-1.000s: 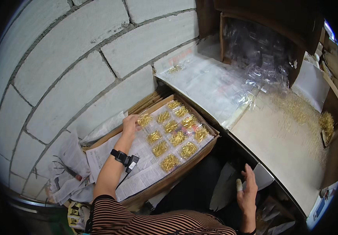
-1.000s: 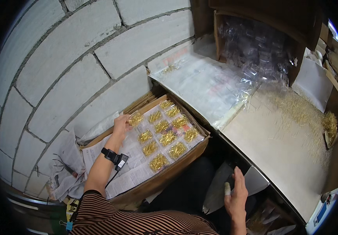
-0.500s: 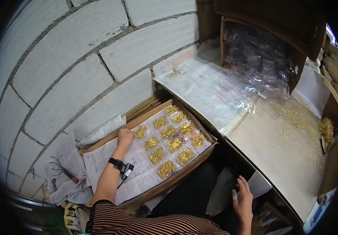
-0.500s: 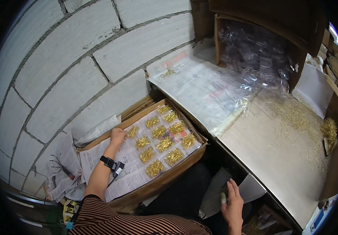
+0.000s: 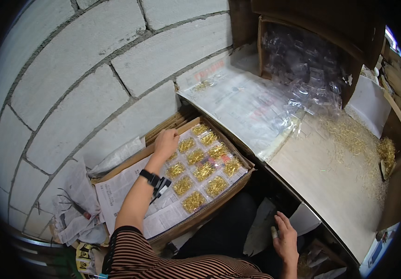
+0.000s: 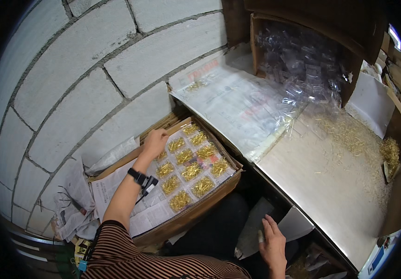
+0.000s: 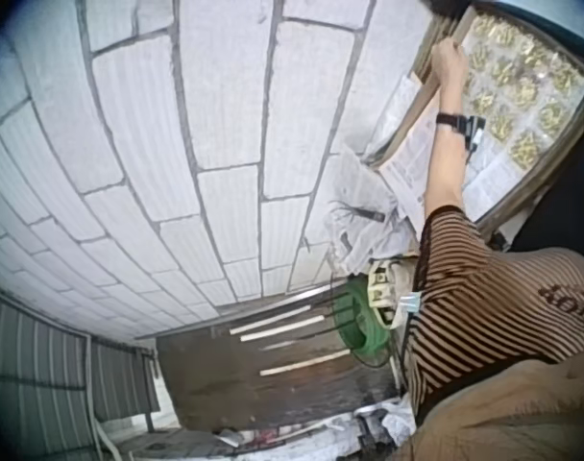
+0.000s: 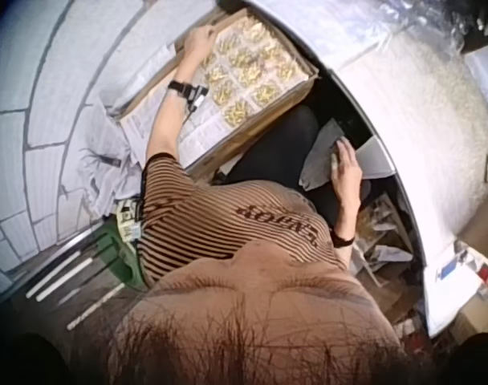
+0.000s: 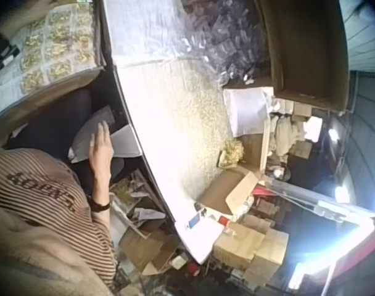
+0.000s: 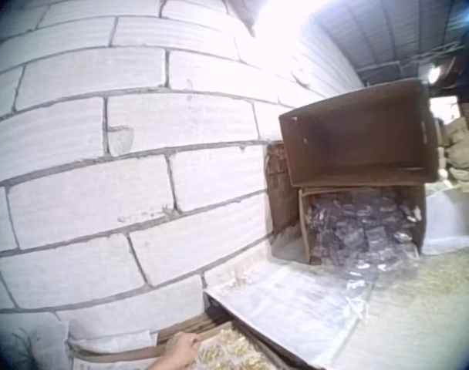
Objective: Packing small green components into a box and bagging gold pins in an industrial assembly area.
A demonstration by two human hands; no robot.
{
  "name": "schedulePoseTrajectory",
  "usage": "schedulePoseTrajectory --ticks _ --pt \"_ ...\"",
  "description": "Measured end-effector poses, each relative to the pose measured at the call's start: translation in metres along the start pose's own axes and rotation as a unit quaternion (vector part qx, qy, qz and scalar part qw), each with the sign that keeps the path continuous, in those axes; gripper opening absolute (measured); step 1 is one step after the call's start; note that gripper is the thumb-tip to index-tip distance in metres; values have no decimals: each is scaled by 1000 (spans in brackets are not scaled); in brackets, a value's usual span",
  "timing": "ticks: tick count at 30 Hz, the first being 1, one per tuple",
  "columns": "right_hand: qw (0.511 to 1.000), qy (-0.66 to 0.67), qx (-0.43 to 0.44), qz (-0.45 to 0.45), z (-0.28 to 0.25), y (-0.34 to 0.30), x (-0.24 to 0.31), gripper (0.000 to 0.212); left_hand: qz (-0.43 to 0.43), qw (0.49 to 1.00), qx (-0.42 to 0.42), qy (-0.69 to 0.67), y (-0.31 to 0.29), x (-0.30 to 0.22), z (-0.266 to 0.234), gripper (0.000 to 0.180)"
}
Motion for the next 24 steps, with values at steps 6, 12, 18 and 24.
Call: schedulePoseTrajectory --ticks 6,12,18,24 --pt "1000 -11 15 -24 1 -6 -2 40 3 990 103 93 12 1 46 20" --pt "1000 -9 25 -11 2 -11 -15 41 -13 991 120 61 12 9 53 17" --pt "999 -3 39 -26 5 -6 -4 45 -81 991 54 91 -3 34 33 17" --pt "997 -15 72 -23 16 -11 -7 44 -103 992 33 67 -3 23 28 19"
Point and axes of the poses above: each hand's wrist, its own y-axis towards the middle knuckle, its own z-axis out of the palm, x = y × z, the point moved 8 cm from there along y, towards the middle knuckle, and after that the axes turned 9 degrees about y, right-handed, at the moved point
